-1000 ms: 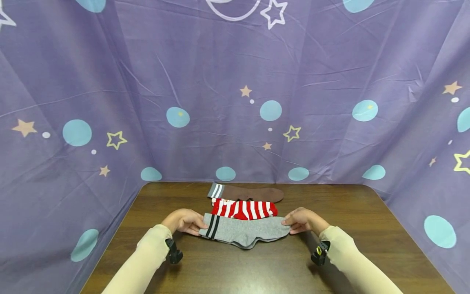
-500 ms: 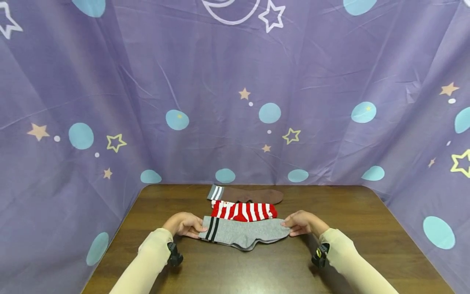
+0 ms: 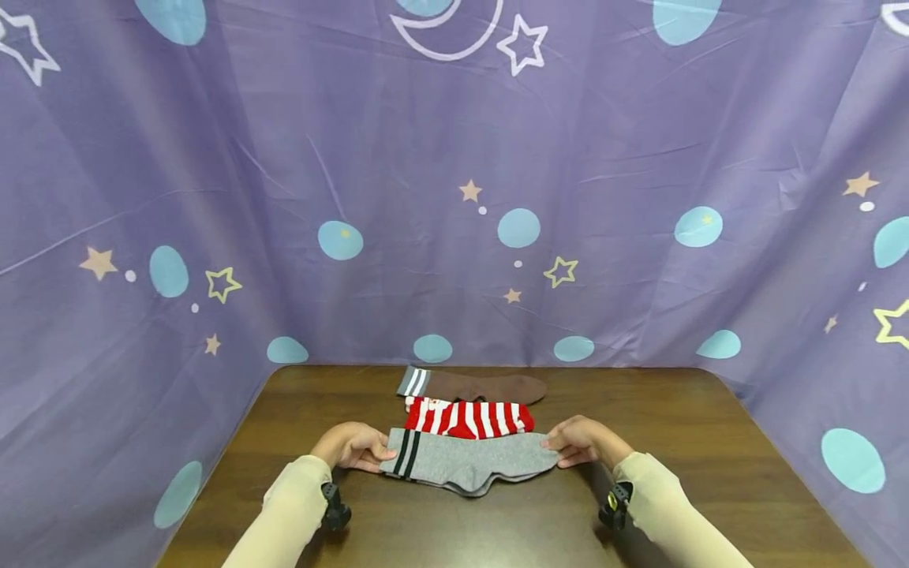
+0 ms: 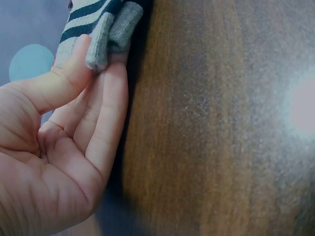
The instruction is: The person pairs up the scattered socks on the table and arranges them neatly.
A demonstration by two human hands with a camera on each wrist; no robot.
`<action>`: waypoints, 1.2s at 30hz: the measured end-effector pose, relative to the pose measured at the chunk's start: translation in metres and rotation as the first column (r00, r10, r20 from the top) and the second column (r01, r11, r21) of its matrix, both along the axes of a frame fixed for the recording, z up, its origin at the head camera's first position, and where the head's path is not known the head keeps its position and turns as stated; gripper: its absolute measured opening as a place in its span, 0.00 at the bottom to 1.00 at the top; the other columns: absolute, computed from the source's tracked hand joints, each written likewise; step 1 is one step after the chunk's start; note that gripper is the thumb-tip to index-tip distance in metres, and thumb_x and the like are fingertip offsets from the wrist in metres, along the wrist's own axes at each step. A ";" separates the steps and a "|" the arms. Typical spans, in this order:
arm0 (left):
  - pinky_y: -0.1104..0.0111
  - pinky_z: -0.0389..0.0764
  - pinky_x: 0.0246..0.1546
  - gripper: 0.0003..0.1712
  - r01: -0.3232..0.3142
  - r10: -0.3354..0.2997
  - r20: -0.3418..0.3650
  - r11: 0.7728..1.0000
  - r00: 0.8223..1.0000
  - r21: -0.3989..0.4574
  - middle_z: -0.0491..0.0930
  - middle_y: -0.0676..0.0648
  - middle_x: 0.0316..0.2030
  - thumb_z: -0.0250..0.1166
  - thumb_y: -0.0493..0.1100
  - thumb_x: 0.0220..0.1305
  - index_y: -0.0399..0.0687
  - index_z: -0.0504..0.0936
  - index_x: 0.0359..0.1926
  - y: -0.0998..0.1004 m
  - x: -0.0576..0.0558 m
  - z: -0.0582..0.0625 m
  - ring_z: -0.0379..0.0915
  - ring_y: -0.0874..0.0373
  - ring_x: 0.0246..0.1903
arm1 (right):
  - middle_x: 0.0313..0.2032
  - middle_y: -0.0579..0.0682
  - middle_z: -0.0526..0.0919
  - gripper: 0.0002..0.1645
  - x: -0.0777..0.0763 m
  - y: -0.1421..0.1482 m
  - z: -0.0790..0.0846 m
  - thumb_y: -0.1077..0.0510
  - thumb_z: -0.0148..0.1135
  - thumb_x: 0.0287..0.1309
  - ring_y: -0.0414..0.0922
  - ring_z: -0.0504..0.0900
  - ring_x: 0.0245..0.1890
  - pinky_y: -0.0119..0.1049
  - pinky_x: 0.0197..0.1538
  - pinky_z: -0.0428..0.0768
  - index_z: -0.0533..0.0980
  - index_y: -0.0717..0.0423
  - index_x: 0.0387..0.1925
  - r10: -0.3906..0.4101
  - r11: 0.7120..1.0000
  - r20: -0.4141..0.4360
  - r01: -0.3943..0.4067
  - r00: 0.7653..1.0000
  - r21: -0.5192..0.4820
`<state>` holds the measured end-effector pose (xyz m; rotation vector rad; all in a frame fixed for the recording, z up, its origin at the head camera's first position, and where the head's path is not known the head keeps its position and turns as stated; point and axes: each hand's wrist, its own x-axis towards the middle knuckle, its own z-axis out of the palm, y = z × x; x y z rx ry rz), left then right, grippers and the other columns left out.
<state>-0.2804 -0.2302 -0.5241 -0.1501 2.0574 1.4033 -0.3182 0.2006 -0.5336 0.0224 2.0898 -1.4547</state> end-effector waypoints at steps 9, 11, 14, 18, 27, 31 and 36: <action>0.63 0.86 0.51 0.35 -0.041 0.041 -0.008 0.999 0.999 0.009 0.82 0.51 0.36 0.65 0.35 0.67 0.19 0.62 0.67 -0.003 0.005 -0.018 0.78 0.64 0.35 | 0.21 0.43 0.76 0.03 0.009 0.000 -0.005 0.65 0.65 0.64 0.35 0.74 0.18 0.28 0.30 0.84 0.79 0.61 0.34 -0.011 1.000 0.013 0.011 1.000 0.026; 0.63 0.86 0.50 0.37 -0.046 0.046 0.002 0.999 0.999 0.014 0.82 0.52 0.35 0.65 0.35 0.67 0.17 0.60 0.68 -0.004 0.007 -0.021 0.79 0.65 0.34 | 0.21 0.43 0.76 0.03 0.010 -0.001 -0.006 0.65 0.65 0.64 0.35 0.73 0.18 0.29 0.30 0.84 0.79 0.61 0.34 -0.008 0.999 0.011 0.007 1.000 0.037; 0.65 0.86 0.47 0.34 -0.049 0.049 0.014 0.999 0.999 0.021 0.83 0.54 0.32 0.65 0.35 0.67 0.19 0.63 0.66 -0.005 0.009 -0.025 0.79 0.66 0.33 | 0.21 0.43 0.76 0.03 0.010 -0.003 -0.007 0.65 0.66 0.63 0.35 0.73 0.18 0.29 0.30 0.84 0.80 0.62 0.33 -0.012 0.998 0.013 0.012 1.000 0.055; 0.67 0.86 0.44 0.30 -0.048 0.048 0.012 0.998 0.999 0.030 0.83 0.55 0.30 0.65 0.35 0.67 0.21 0.67 0.64 -0.005 0.010 -0.027 0.80 0.66 0.32 | 0.20 0.43 0.76 0.03 0.009 -0.004 -0.007 0.65 0.66 0.63 0.35 0.73 0.18 0.29 0.30 0.84 0.80 0.60 0.33 -0.018 0.997 0.010 0.017 1.000 0.071; 0.67 0.85 0.44 0.24 -0.041 0.041 -0.022 0.999 0.999 0.016 0.80 0.56 0.29 0.63 0.35 0.68 0.24 0.70 0.60 -0.006 0.004 -0.022 0.77 0.67 0.30 | 0.20 0.43 0.77 0.04 0.005 -0.005 -0.005 0.65 0.66 0.62 0.35 0.74 0.19 0.29 0.30 0.84 0.79 0.58 0.32 -0.020 0.998 -0.002 0.020 1.000 0.064; 0.68 0.85 0.44 0.26 -0.038 0.039 -0.040 0.999 0.998 0.010 0.80 0.56 0.29 0.63 0.34 0.68 0.22 0.69 0.62 -0.006 0.001 -0.020 0.76 0.67 0.30 | 0.21 0.43 0.78 0.03 0.003 -0.007 -0.004 0.64 0.66 0.63 0.35 0.75 0.19 0.29 0.31 0.84 0.80 0.58 0.33 -0.017 0.998 -0.003 0.017 1.000 0.059; 0.67 0.86 0.45 0.31 -0.046 0.046 -0.047 0.999 0.998 0.011 0.81 0.56 0.29 0.63 0.34 0.68 0.19 0.64 0.65 -0.006 -0.002 -0.019 0.77 0.67 0.30 | 0.21 0.43 0.78 0.03 0.000 -0.007 -0.002 0.64 0.66 0.63 0.35 0.75 0.20 0.29 0.32 0.84 0.80 0.59 0.33 -0.020 0.998 -0.010 0.021 1.000 0.059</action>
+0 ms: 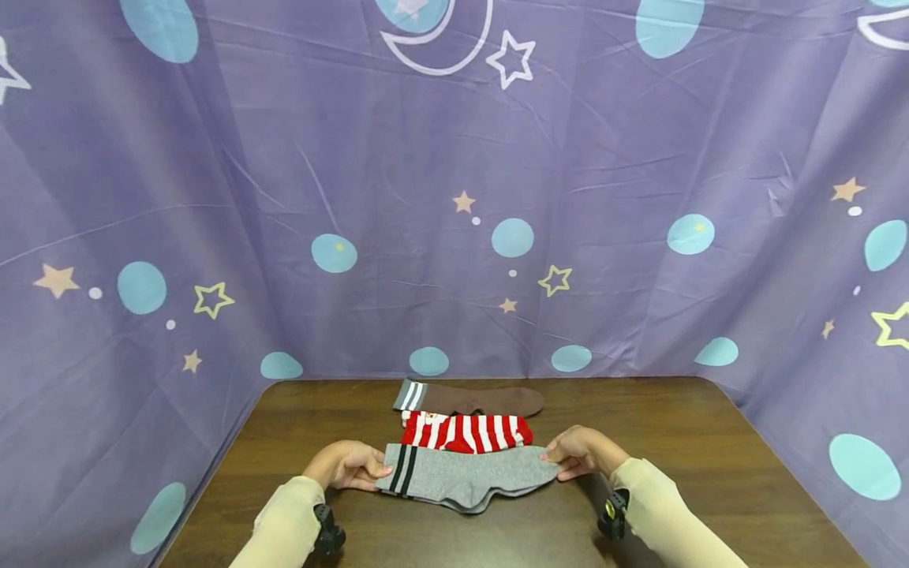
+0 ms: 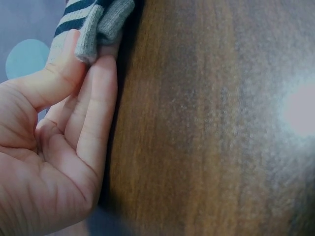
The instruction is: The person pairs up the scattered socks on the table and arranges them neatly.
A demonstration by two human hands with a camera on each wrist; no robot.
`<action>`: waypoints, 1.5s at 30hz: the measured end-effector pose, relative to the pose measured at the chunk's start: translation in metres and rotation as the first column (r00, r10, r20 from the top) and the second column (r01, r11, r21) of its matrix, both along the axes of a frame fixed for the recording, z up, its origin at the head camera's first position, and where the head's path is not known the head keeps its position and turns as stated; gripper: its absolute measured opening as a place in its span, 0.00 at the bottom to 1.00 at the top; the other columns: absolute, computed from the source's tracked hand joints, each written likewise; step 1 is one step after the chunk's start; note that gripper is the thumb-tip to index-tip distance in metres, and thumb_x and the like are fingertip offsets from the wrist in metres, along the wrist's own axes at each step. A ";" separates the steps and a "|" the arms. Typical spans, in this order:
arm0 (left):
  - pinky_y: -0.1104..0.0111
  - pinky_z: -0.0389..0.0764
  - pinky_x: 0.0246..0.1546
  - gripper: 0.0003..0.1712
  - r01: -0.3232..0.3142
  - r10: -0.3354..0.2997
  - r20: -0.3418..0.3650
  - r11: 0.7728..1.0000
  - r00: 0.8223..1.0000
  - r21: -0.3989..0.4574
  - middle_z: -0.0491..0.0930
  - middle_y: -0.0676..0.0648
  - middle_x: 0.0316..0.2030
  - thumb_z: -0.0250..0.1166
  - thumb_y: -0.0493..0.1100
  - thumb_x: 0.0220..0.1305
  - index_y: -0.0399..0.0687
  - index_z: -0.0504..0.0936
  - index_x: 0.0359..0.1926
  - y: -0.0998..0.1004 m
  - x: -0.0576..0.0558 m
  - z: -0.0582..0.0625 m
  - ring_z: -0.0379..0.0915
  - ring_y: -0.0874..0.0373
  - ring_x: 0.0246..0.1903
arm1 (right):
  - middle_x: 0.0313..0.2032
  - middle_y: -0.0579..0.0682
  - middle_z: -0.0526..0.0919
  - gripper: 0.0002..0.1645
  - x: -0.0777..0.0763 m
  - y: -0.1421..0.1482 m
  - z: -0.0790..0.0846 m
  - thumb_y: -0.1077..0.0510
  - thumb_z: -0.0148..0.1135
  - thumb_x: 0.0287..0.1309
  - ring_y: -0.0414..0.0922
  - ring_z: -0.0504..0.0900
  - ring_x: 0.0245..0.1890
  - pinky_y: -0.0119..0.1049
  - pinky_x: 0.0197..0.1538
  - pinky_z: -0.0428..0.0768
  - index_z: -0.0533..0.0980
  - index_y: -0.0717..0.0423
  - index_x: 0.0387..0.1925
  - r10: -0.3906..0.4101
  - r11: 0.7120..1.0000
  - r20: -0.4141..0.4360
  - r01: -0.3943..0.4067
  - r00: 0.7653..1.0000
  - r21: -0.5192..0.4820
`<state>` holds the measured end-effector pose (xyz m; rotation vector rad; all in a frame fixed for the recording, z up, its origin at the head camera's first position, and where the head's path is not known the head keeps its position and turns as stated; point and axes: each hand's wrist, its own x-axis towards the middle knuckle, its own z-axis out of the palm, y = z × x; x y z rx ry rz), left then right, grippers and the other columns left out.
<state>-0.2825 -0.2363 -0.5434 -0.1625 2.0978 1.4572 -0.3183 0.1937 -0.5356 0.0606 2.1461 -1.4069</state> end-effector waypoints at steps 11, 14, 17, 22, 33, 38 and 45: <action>0.66 0.86 0.45 0.34 -0.011 0.011 -0.001 1.000 1.000 -0.005 0.81 0.56 0.28 0.64 0.34 0.66 0.19 0.63 0.66 0.001 0.001 0.002 0.77 0.67 0.30 | 0.20 0.43 0.78 0.03 -0.002 0.000 0.000 0.65 0.66 0.63 0.35 0.74 0.19 0.29 0.31 0.84 0.80 0.59 0.32 -0.003 1.000 -0.005 0.003 1.000 -0.008; 0.66 0.86 0.45 0.33 -0.009 0.009 -0.006 1.000 1.000 -0.005 0.81 0.57 0.28 0.64 0.34 0.66 0.19 0.64 0.65 0.001 0.001 0.002 0.78 0.67 0.31 | 0.21 0.42 0.78 0.04 -0.001 0.000 0.000 0.65 0.65 0.64 0.35 0.74 0.20 0.29 0.32 0.84 0.80 0.58 0.32 -0.006 1.000 -0.003 0.006 1.000 -0.001; 0.66 0.86 0.46 0.33 -0.008 0.008 -0.005 1.000 1.000 -0.001 0.81 0.57 0.28 0.64 0.34 0.66 0.19 0.63 0.66 0.000 0.001 0.002 0.78 0.68 0.30 | 0.22 0.42 0.77 0.04 0.000 -0.001 -0.001 0.64 0.65 0.64 0.35 0.74 0.20 0.29 0.33 0.84 0.80 0.58 0.32 0.000 1.000 0.002 0.000 1.000 0.003; 0.65 0.86 0.46 0.34 0.003 -0.003 -0.012 1.000 1.000 0.014 0.81 0.56 0.29 0.63 0.34 0.67 0.17 0.62 0.66 0.000 0.001 0.000 0.78 0.68 0.31 | 0.21 0.42 0.78 0.04 -0.001 0.001 -0.003 0.64 0.65 0.65 0.35 0.74 0.19 0.29 0.32 0.84 0.80 0.58 0.32 0.011 1.000 0.012 -0.011 1.000 0.007; 0.67 0.86 0.44 0.28 -0.010 0.010 -0.016 1.000 1.000 -0.009 0.80 0.56 0.30 0.64 0.34 0.67 0.21 0.68 0.62 0.000 0.001 0.003 0.77 0.66 0.31 | 0.22 0.42 0.78 0.03 0.000 0.000 -0.002 0.64 0.66 0.64 0.36 0.75 0.20 0.30 0.33 0.84 0.79 0.60 0.34 0.000 1.000 -0.004 0.000 1.000 0.007; 0.68 0.85 0.44 0.16 0.000 0.000 -0.016 1.000 1.000 -0.007 0.78 0.56 0.29 0.64 0.34 0.67 0.29 0.75 0.52 0.001 0.002 0.004 0.75 0.66 0.30 | 0.23 0.43 0.77 0.03 0.001 0.000 0.000 0.64 0.66 0.64 0.36 0.75 0.20 0.30 0.32 0.84 0.79 0.62 0.36 -0.005 1.000 -0.006 0.005 1.000 0.001; 0.71 0.85 0.40 0.10 0.015 -0.015 0.006 0.999 1.000 -0.033 0.71 0.56 0.24 0.63 0.34 0.69 0.47 0.72 0.31 0.006 0.002 0.013 0.70 0.67 0.26 | 0.21 0.43 0.74 0.03 -0.002 0.001 -0.002 0.65 0.66 0.63 0.36 0.73 0.19 0.30 0.32 0.84 0.80 0.62 0.36 0.004 1.000 -0.001 -0.004 1.000 0.001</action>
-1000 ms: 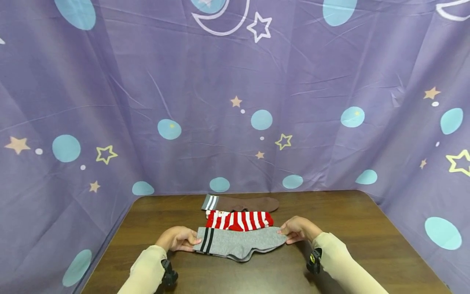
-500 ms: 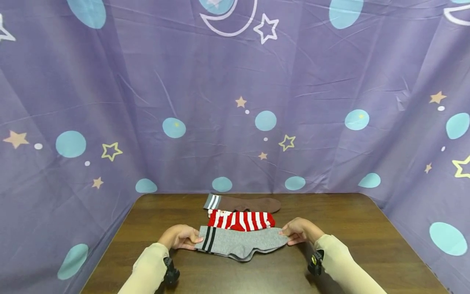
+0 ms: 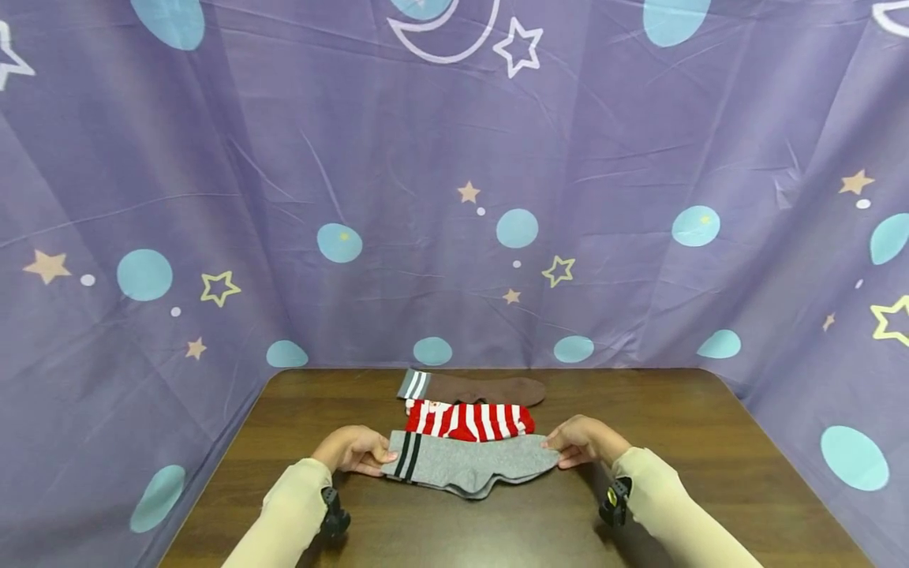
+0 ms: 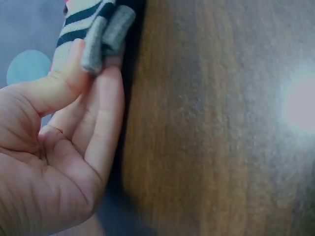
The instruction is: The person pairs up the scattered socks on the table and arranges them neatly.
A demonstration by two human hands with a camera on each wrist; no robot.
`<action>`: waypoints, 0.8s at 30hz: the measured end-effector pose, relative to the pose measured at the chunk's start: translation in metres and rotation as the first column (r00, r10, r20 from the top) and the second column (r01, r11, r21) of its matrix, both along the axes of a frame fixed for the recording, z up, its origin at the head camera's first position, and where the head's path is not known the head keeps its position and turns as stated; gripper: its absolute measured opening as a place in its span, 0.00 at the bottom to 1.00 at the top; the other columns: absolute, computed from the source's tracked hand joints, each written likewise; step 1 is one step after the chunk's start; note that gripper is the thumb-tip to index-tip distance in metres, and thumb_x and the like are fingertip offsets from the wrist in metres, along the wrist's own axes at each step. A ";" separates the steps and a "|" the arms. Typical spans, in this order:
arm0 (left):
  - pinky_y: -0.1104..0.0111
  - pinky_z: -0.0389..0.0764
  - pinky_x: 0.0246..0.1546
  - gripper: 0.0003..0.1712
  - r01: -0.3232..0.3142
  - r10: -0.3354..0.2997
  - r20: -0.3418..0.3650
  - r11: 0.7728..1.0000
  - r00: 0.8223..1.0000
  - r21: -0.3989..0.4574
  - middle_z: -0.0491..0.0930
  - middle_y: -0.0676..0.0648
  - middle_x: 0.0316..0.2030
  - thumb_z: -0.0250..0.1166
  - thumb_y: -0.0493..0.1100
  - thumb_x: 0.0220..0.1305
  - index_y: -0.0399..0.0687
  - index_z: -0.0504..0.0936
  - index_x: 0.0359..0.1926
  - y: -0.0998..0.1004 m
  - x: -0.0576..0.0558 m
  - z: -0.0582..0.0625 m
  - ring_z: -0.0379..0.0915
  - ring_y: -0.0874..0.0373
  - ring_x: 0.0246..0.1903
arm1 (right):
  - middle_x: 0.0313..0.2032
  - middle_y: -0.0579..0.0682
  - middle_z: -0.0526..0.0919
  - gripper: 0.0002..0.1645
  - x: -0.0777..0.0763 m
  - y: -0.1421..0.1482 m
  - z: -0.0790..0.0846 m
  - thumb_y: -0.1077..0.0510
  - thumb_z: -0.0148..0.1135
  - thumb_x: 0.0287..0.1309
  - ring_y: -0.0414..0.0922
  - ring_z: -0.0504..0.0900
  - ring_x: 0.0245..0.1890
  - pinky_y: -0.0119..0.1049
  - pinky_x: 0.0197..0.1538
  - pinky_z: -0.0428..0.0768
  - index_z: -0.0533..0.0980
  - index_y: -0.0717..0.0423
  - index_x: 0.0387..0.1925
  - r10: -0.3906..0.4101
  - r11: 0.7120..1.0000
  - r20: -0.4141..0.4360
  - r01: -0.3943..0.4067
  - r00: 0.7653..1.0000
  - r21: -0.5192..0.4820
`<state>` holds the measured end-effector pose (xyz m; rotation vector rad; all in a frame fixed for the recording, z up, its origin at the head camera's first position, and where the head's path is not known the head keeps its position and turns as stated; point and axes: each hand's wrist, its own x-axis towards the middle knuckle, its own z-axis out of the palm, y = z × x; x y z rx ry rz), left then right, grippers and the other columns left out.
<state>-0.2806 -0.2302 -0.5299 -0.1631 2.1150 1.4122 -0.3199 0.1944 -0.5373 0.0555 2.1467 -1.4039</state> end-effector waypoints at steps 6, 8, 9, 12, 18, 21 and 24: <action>0.70 0.86 0.36 0.09 -0.057 0.055 -0.038 0.997 0.998 -0.047 0.75 0.54 0.24 0.68 0.34 0.64 0.45 0.77 0.29 0.008 0.006 0.010 0.73 0.64 0.24 | 0.20 0.45 0.77 0.02 -0.001 -0.004 0.004 0.65 0.66 0.61 0.39 0.76 0.19 0.30 0.28 0.83 0.82 0.61 0.33 0.037 0.999 -0.036 -0.036 0.999 0.039; 0.70 0.87 0.33 0.11 -0.093 0.089 -0.058 0.993 0.994 -0.077 0.74 0.54 0.22 0.72 0.34 0.59 0.46 0.78 0.25 0.011 0.007 0.013 0.72 0.63 0.22 | 0.19 0.45 0.78 0.03 0.000 -0.005 0.006 0.65 0.67 0.60 0.40 0.78 0.19 0.30 0.27 0.83 0.82 0.61 0.31 0.049 0.998 -0.058 -0.046 0.997 0.053; 0.70 0.86 0.32 0.11 -0.111 0.104 -0.069 0.989 0.992 -0.095 0.74 0.54 0.21 0.73 0.35 0.57 0.46 0.78 0.24 0.013 0.008 0.014 0.72 0.63 0.22 | 0.18 0.46 0.79 0.03 0.000 -0.006 0.007 0.65 0.68 0.59 0.40 0.79 0.19 0.30 0.26 0.82 0.82 0.60 0.30 0.049 0.997 -0.070 -0.045 0.996 0.059; 0.71 0.86 0.28 0.14 -0.150 0.137 -0.097 0.980 0.986 -0.134 0.71 0.54 0.19 0.76 0.35 0.53 0.47 0.78 0.21 0.019 0.008 0.018 0.70 0.62 0.20 | 0.17 0.45 0.79 0.04 0.002 -0.005 0.010 0.65 0.70 0.57 0.40 0.80 0.18 0.32 0.26 0.82 0.83 0.60 0.28 0.049 0.995 -0.118 -0.038 0.992 0.090; 0.72 0.85 0.26 0.16 -0.174 0.149 -0.133 0.963 0.980 -0.204 0.71 0.53 0.18 0.78 0.36 0.51 0.46 0.77 0.20 0.025 0.009 0.022 0.68 0.62 0.19 | 0.15 0.45 0.78 0.06 0.006 -0.005 0.015 0.65 0.72 0.54 0.40 0.80 0.17 0.33 0.25 0.82 0.82 0.61 0.24 0.019 0.991 -0.189 0.006 0.982 0.131; 0.72 0.85 0.26 0.16 -0.191 0.159 -0.146 0.951 0.977 -0.245 0.71 0.53 0.19 0.78 0.35 0.51 0.45 0.76 0.20 0.027 0.011 0.023 0.68 0.61 0.20 | 0.15 0.45 0.78 0.07 0.008 -0.008 0.015 0.66 0.73 0.52 0.40 0.79 0.16 0.34 0.24 0.82 0.82 0.61 0.23 0.012 0.990 -0.233 0.022 0.972 0.142; 0.71 0.84 0.26 0.17 -0.200 0.157 -0.167 0.938 0.973 -0.282 0.72 0.53 0.18 0.79 0.36 0.50 0.45 0.76 0.19 0.030 0.011 0.027 0.70 0.60 0.20 | 0.14 0.45 0.76 0.08 0.010 -0.010 0.017 0.66 0.75 0.50 0.40 0.77 0.15 0.35 0.23 0.82 0.81 0.61 0.21 0.006 0.984 -0.282 0.045 0.960 0.174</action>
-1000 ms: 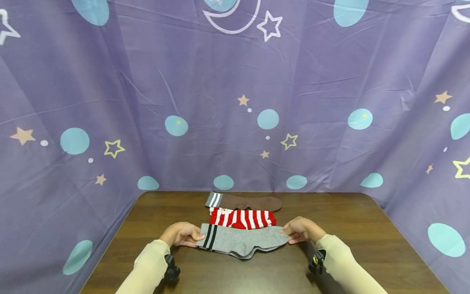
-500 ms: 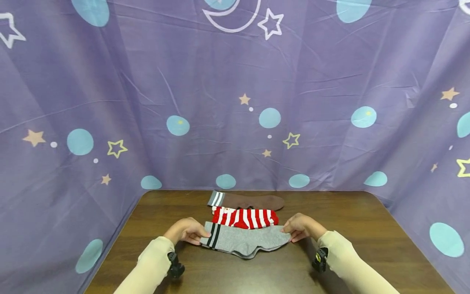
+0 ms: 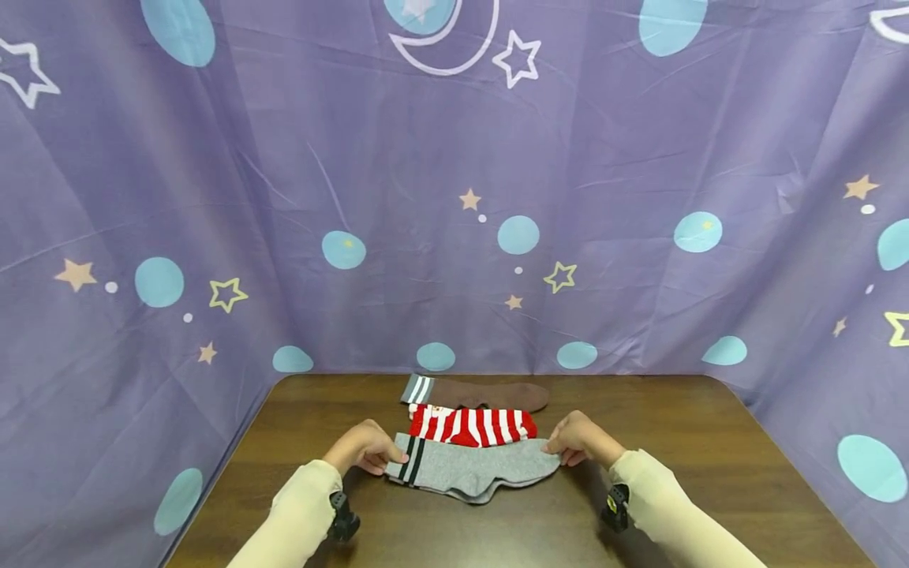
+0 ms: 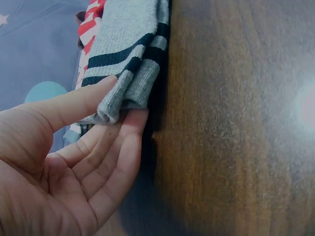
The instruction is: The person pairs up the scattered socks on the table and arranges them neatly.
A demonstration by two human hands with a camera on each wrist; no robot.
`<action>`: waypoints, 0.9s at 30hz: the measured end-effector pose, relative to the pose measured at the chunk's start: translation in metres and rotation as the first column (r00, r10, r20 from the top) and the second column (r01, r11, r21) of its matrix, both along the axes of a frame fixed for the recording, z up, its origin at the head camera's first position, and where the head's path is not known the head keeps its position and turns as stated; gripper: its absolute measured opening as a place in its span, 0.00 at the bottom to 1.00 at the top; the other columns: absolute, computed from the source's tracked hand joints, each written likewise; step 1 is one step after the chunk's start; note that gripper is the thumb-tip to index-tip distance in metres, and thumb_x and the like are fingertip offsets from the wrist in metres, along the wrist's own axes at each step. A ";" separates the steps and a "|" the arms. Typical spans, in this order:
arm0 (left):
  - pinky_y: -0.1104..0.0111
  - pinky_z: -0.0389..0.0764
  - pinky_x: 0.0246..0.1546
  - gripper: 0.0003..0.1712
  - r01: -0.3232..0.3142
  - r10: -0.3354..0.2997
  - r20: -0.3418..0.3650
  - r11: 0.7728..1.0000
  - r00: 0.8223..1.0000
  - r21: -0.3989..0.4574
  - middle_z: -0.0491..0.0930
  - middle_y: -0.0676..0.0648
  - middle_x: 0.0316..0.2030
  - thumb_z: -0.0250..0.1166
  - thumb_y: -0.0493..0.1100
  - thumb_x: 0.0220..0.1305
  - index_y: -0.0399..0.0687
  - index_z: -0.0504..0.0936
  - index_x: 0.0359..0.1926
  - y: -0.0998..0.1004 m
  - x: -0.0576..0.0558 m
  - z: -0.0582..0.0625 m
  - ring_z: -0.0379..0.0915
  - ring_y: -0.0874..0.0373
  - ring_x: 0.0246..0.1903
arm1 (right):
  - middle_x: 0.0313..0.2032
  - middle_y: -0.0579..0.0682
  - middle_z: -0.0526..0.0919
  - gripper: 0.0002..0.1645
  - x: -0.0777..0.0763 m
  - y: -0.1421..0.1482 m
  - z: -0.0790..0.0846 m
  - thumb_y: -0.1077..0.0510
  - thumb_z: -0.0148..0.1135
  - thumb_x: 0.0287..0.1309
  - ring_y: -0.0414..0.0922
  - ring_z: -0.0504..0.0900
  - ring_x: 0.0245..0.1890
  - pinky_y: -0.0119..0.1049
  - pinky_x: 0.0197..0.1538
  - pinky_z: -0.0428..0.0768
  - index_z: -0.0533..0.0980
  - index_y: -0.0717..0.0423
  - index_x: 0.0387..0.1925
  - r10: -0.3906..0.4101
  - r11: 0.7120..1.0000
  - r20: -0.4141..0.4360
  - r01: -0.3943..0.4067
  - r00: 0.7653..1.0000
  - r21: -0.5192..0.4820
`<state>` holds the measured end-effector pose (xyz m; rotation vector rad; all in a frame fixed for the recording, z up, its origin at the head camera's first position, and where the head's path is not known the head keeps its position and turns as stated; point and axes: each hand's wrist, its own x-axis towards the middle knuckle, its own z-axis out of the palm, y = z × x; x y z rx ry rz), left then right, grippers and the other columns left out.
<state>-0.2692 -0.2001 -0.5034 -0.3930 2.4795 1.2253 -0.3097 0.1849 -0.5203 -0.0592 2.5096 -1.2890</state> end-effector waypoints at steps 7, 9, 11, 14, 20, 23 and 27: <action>0.72 0.82 0.24 0.19 -0.005 0.004 -0.021 1.000 1.000 -0.028 0.72 0.52 0.16 0.79 0.35 0.48 0.45 0.74 0.18 0.002 0.002 -0.003 0.72 0.60 0.18 | 0.11 0.46 0.74 0.12 0.003 -0.007 -0.002 0.67 0.76 0.47 0.40 0.75 0.14 0.35 0.21 0.81 0.80 0.60 0.17 -0.035 0.997 -0.055 0.039 0.998 0.062; 0.72 0.81 0.23 0.19 -0.006 0.005 -0.021 0.999 1.000 -0.036 0.72 0.52 0.15 0.79 0.35 0.49 0.46 0.74 0.18 0.002 0.003 -0.002 0.71 0.61 0.17 | 0.11 0.46 0.74 0.12 0.004 -0.009 -0.002 0.66 0.77 0.46 0.40 0.75 0.14 0.36 0.21 0.82 0.80 0.60 0.17 -0.044 0.995 -0.068 0.049 0.997 0.081; 0.73 0.80 0.22 0.19 -0.005 0.004 -0.025 0.999 1.000 -0.046 0.72 0.52 0.14 0.79 0.36 0.49 0.46 0.74 0.17 0.002 0.003 -0.001 0.71 0.61 0.16 | 0.12 0.48 0.76 0.13 0.003 -0.010 0.000 0.65 0.78 0.44 0.41 0.76 0.14 0.37 0.22 0.83 0.80 0.59 0.16 -0.059 0.992 -0.081 0.067 0.995 0.107; 0.73 0.80 0.21 0.20 -0.001 -0.001 -0.040 0.998 0.999 -0.064 0.73 0.52 0.14 0.80 0.37 0.47 0.46 0.74 0.16 0.003 0.002 0.000 0.72 0.62 0.16 | 0.12 0.51 0.78 0.14 0.002 -0.010 0.004 0.64 0.80 0.42 0.43 0.78 0.14 0.39 0.22 0.84 0.80 0.60 0.16 -0.073 0.985 -0.099 0.087 0.992 0.152; 0.70 0.83 0.23 0.20 0.046 -0.052 -0.034 0.985 0.998 -0.169 0.75 0.50 0.14 0.81 0.40 0.47 0.44 0.75 0.15 0.005 0.000 0.003 0.75 0.62 0.15 | 0.12 0.51 0.79 0.18 0.001 -0.009 0.005 0.60 0.84 0.40 0.44 0.79 0.15 0.38 0.22 0.84 0.78 0.59 0.16 -0.071 0.965 -0.121 0.098 0.990 0.241; 0.68 0.84 0.24 0.20 0.079 -0.084 -0.018 0.974 0.996 -0.214 0.76 0.49 0.14 0.81 0.41 0.48 0.42 0.75 0.17 0.005 -0.001 0.004 0.77 0.61 0.16 | 0.12 0.51 0.79 0.18 0.003 -0.008 0.004 0.60 0.83 0.41 0.43 0.79 0.15 0.38 0.22 0.84 0.78 0.59 0.16 -0.062 0.967 -0.129 0.092 0.990 0.239; 0.65 0.85 0.26 0.21 0.096 -0.103 -0.016 0.965 0.995 -0.245 0.80 0.46 0.17 0.82 0.42 0.47 0.40 0.75 0.21 0.005 -0.001 0.006 0.81 0.57 0.18 | 0.13 0.51 0.79 0.17 0.002 -0.009 0.003 0.60 0.83 0.41 0.44 0.79 0.15 0.38 0.22 0.84 0.79 0.59 0.16 -0.062 0.965 -0.136 0.094 0.989 0.244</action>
